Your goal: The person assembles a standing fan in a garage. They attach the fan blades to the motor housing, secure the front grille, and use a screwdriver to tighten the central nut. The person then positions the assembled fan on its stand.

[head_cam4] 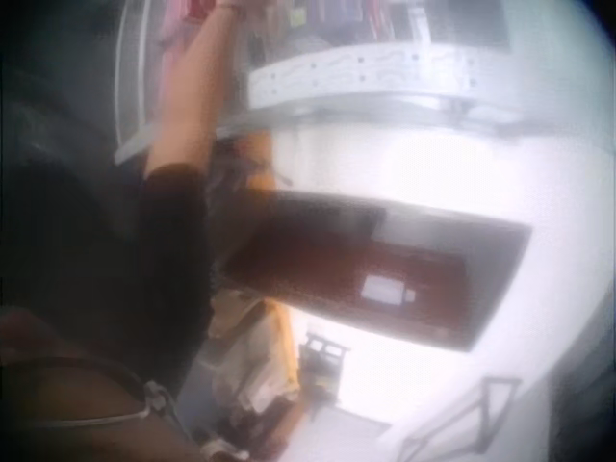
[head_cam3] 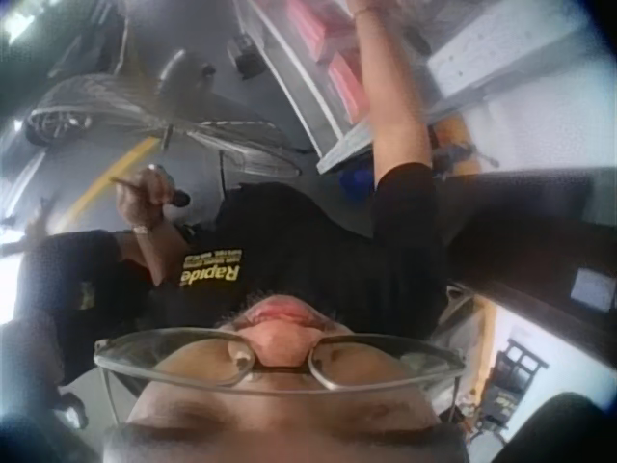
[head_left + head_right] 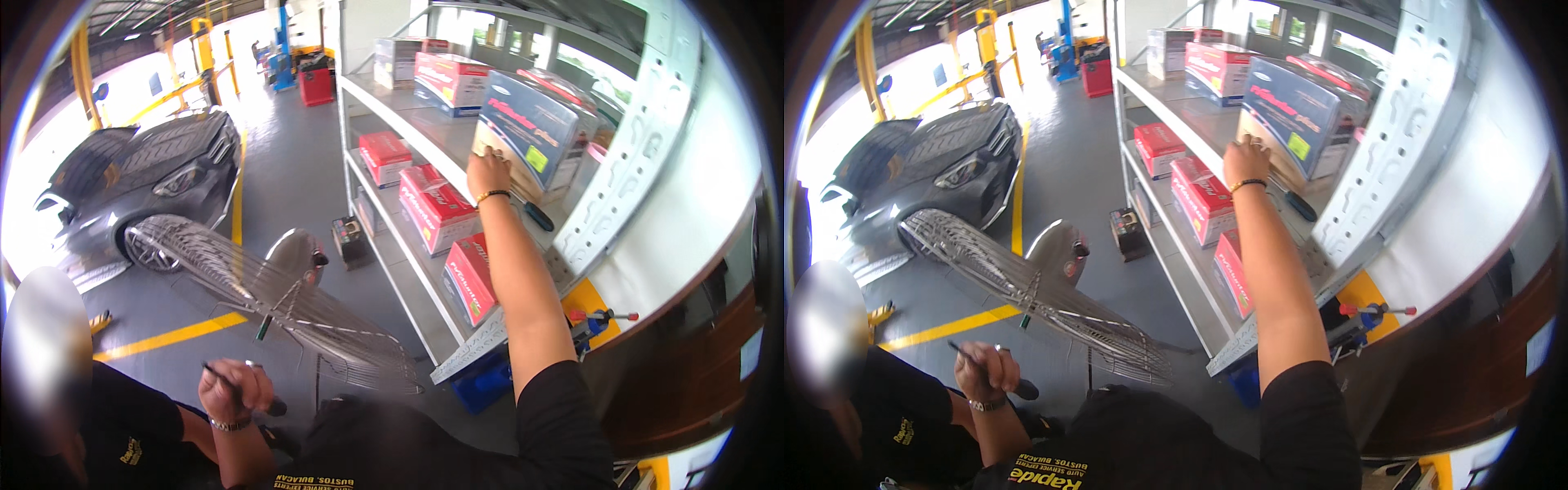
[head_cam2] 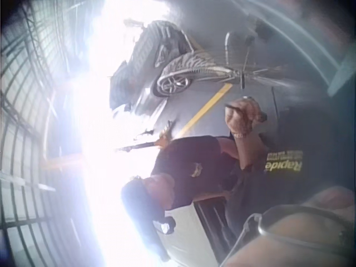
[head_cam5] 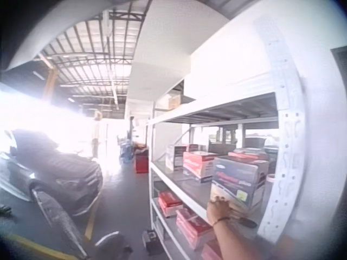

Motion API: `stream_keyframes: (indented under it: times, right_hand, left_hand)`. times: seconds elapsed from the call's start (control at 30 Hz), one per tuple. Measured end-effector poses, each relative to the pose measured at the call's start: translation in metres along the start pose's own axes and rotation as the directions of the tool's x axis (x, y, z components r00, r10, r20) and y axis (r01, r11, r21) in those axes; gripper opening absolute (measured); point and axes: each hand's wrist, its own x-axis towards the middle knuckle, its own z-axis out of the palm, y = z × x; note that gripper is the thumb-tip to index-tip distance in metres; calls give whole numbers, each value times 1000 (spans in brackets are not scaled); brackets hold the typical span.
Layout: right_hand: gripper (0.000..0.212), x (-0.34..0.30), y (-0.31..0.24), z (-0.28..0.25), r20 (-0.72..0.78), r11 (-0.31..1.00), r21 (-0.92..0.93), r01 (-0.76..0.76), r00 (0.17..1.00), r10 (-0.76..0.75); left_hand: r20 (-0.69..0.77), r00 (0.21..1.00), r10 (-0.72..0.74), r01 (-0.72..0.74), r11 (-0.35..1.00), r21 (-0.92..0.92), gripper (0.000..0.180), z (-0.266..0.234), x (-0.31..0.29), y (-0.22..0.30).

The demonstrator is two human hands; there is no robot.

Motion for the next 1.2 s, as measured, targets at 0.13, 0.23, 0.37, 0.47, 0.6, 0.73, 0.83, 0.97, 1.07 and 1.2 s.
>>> stream_keyframes:
  times: [0.13,0.23,0.37,0.47,0.6,0.73,0.83,0.97,1.07,1.2]
  right_hand:
    - [35,34,26,56,144,970,-83,-227,961,237]
    - [35,25,45,30,229,958,-257,-128,955,189]
    - [29,7,46,15,10,959,-250,-133,990,140]
    - [24,0,18,-4,-19,967,-220,-126,992,125]
    - [20,-1,12,-6,-136,980,-178,-93,988,69]
    - [17,6,27,10,-275,993,-101,-59,961,29]
    - [16,3,22,8,-380,997,-39,61,922,-72]
    - [15,2,25,0,-556,915,96,391,784,-277]
    - [20,-30,23,-28,-611,837,282,468,760,-220]
    - [21,-93,19,-102,-648,766,415,491,751,-130]
  left_hand:
    - [-461,883,93,-70,995,66,37,-13,-27,2]
    - [-798,598,68,84,986,146,41,-26,-33,-6]
    - [-901,434,27,462,851,248,46,-84,-77,-34]
    - [-910,388,-149,721,663,199,46,-106,-87,-49]
    - [-887,453,-92,867,276,415,49,-132,-65,-68]
    - [-874,480,-77,876,101,472,50,-143,-53,-72]
    - [-893,417,-170,905,167,391,51,-139,-50,-62]
    - [-873,445,-201,891,202,407,51,-147,-49,-54]
    - [-847,448,-287,894,166,416,52,-142,-42,-44]
    - [-785,510,-350,860,179,479,51,-153,-51,-36]
